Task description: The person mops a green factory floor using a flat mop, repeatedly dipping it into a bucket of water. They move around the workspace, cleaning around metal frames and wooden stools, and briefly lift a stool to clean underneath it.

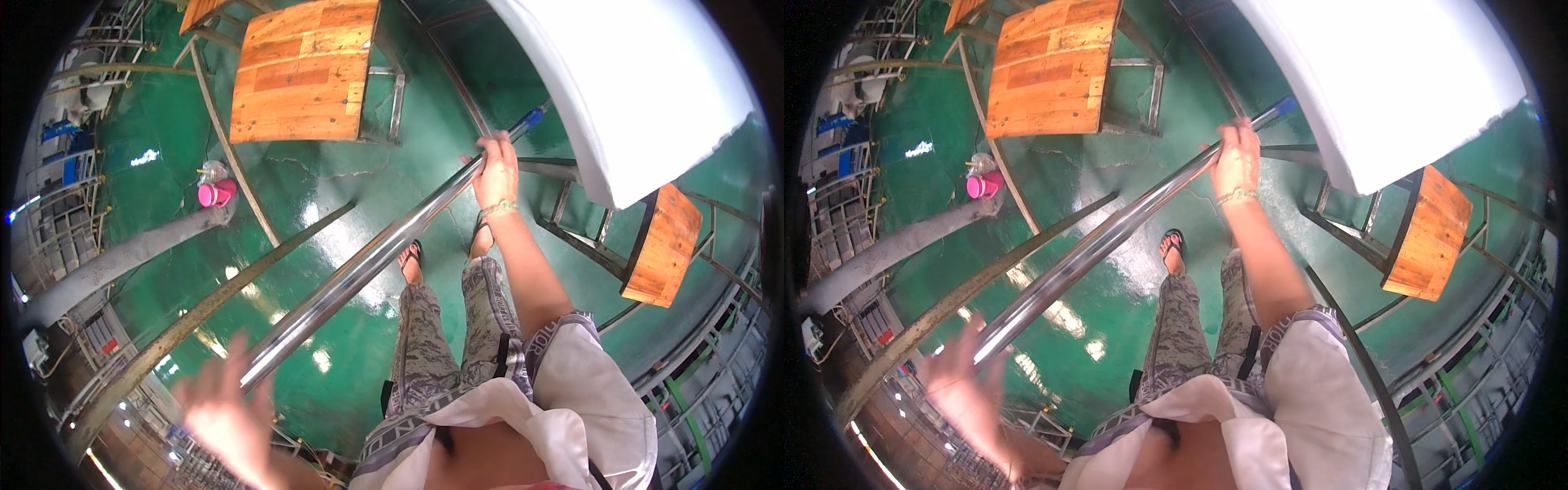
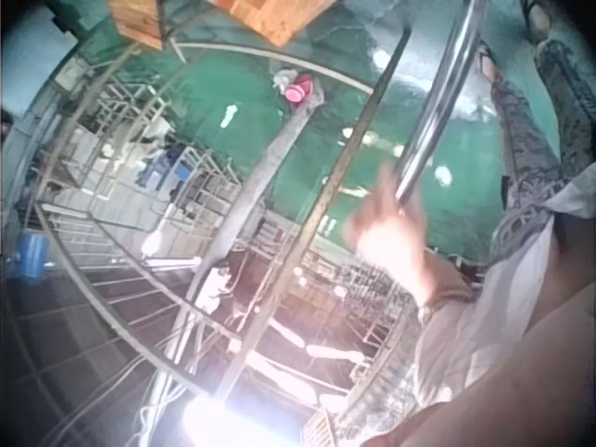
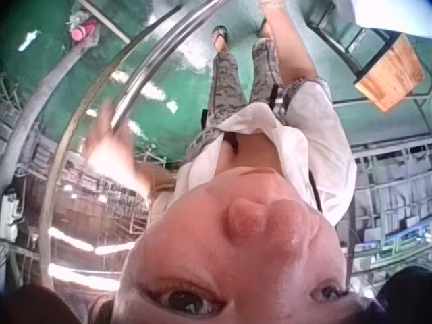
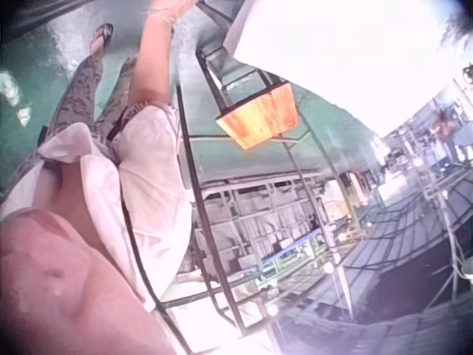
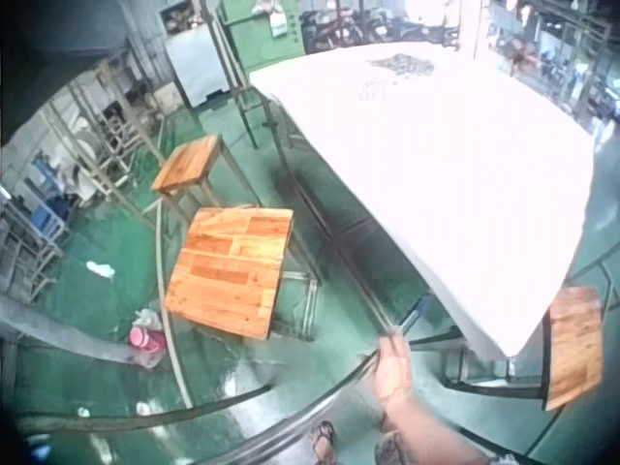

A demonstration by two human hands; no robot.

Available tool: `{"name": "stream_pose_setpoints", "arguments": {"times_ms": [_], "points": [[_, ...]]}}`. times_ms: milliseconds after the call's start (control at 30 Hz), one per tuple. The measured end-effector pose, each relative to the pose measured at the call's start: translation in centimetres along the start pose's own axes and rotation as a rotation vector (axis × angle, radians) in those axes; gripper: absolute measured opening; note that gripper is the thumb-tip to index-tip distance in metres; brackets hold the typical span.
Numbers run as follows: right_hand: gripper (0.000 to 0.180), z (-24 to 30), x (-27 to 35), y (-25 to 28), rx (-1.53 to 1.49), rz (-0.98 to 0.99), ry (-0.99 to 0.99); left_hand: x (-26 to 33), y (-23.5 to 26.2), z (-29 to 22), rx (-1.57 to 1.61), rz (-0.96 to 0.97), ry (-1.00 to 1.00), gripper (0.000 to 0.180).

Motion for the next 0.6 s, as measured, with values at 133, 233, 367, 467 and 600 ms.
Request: {"name": "stream_pose_setpoints", "arguments": {"times_ms": [133, 233, 367, 467, 600], "points": [[0.074, 0.6, 0.4, -0.8, 0.087, 0.392, 0.067, -4.8, -9.5, -8.5, 0.192, 0.009, -0.068, 0.05], [0.077, -4.8, -1.2, -1.0, 0.028, 0.088, -0.151, -6.8, -9.4, -13.3, 0.342, -0.002, -0.156, 0.05], [0.094, -0.1, -0.4, 0.3, 0.158, 0.239, 0.003, -6.3, -6.2, -9.0, 0.271, -0.006, -0.175, 0.046], [0.092, 8.7, 1.4, 1.7, -0.02, 0.224, 0.054, -4.7, -0.9, -2.3, 0.177, -0.088, -0.151, 0.047], [0.09, 19.9, 3.4, 6.3, -0.245, 0.374, 0.043, -1.6, 8.7, 5.0, -0.038, -0.154, -0.101, 0.05]]}}
Point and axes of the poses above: each hand's wrist, its own x-axis away from the middle knuckle, its own y-axis out of the back of the hand, z = x × y, the point moved 7 cm from there along -x, towards the middle knuckle, and after that the axes turned 13 degrees about -z, right-handed, at the moved point
